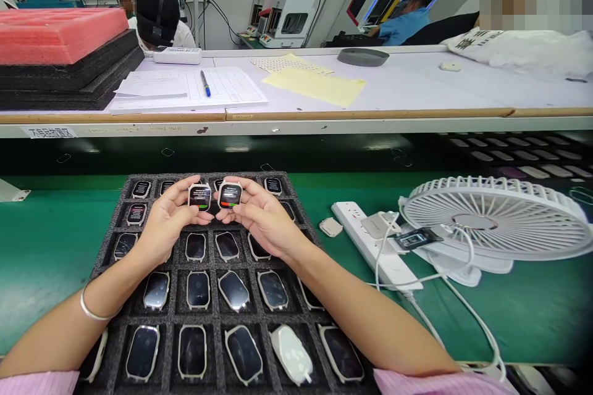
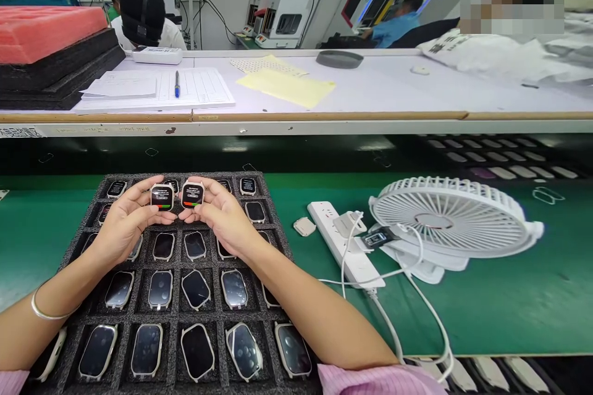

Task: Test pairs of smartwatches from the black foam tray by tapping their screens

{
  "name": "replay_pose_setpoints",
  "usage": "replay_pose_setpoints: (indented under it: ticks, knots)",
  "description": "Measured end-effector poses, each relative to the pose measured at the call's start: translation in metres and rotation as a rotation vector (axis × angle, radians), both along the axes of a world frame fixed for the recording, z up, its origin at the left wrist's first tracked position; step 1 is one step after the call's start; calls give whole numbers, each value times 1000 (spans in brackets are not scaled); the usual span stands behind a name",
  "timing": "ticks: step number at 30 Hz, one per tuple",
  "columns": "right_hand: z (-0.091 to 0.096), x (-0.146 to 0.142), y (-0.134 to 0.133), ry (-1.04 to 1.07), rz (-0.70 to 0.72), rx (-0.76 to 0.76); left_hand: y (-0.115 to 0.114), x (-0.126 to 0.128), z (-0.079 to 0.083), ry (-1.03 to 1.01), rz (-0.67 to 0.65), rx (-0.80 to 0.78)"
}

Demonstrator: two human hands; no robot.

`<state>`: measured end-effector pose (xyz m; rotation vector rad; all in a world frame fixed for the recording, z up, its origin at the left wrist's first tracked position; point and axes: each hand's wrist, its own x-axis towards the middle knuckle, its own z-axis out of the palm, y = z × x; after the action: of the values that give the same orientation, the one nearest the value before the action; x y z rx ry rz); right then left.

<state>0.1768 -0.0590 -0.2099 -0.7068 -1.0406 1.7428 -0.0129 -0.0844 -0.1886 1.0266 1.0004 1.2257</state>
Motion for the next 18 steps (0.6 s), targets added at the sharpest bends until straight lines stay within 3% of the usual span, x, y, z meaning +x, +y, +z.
replay_pose_setpoints:
  ticks: [18]
  knots:
    - [2, 1, -2, 23, 31, -77, -1, -1, -1, 0, -31, -21]
